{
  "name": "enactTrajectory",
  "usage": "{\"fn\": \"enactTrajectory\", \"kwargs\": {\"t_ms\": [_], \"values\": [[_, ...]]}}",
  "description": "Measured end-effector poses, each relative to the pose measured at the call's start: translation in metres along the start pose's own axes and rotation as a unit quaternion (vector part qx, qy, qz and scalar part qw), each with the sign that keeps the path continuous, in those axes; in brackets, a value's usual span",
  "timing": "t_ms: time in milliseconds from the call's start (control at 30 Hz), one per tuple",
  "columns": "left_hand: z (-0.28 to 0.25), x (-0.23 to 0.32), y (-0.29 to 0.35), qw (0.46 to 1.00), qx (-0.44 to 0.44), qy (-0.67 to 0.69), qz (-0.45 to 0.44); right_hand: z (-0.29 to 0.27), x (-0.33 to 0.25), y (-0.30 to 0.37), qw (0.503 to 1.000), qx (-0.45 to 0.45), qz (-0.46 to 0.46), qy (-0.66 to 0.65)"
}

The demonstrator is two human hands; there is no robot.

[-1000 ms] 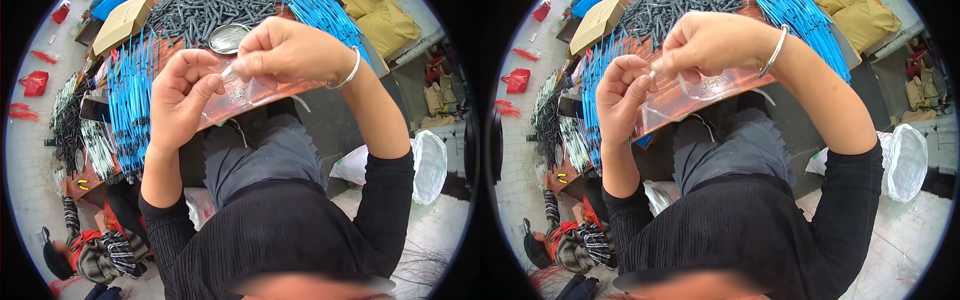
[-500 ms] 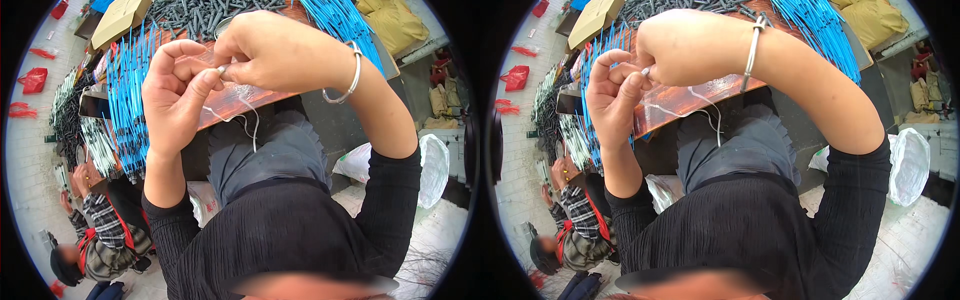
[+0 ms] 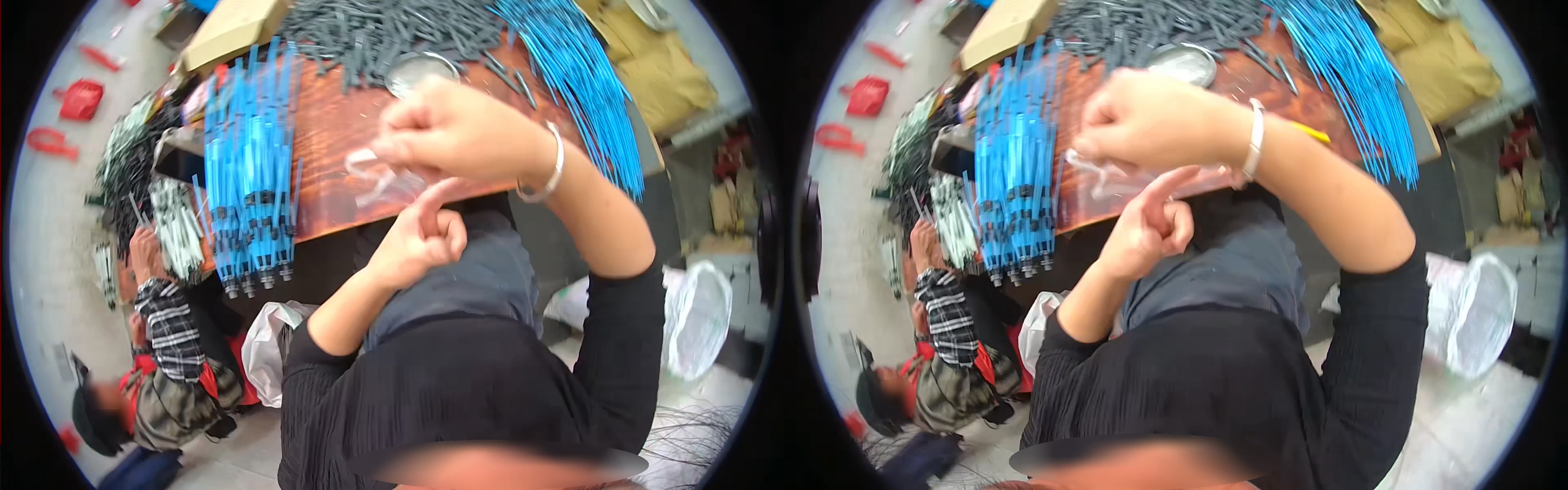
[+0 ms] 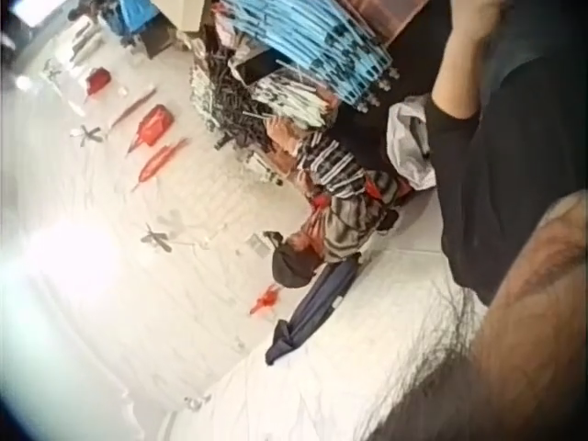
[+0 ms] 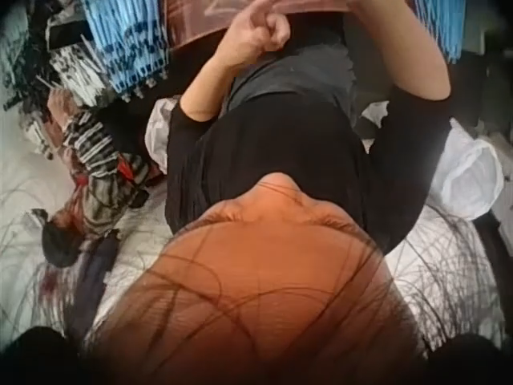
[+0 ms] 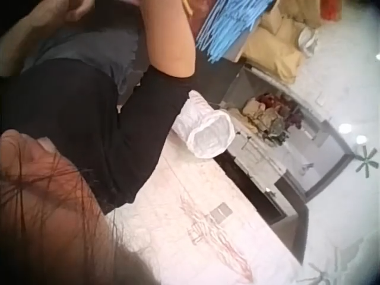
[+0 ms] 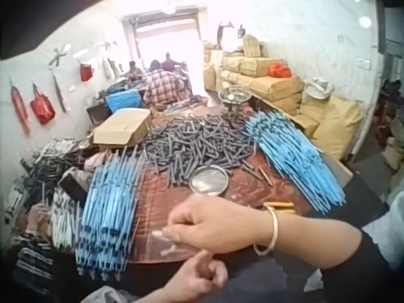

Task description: Assembling, cutting, and bundling blue wire harnesses at a production workbench.

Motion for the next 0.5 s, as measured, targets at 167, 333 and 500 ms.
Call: {"fn": "enactTrajectory", "kwargs": {"t_ms": [167, 333, 500], "values": [[-0.039, 0.106, 0.035, 0.894, -0.095, 0.313, 0.305, 0.005, 0.033, 0.027, 0.954, 0.006, 0.145, -0.263], [-0.107, 0.206, 0.162, 0.85, 0.099, 0.188, 0.482, 0.011, 0.094, 0.018, 0.866, 0.081, 0.159, -0.467], [-0.136, 0.242, 0.222, 0.791, 0.297, -0.122, 0.522, 0.059, 0.124, -0.025, 0.816, 0.17, 0.228, -0.503]]}}
Point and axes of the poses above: each hand's wrist, its own y-axis away from the middle knuckle, its own z-axis out of the palm, x = y × z, the point moved 8 cm from there along -y, towards the middle knuckle, and after that the axes turned 8 degrees about y, right-handed, at the moved point
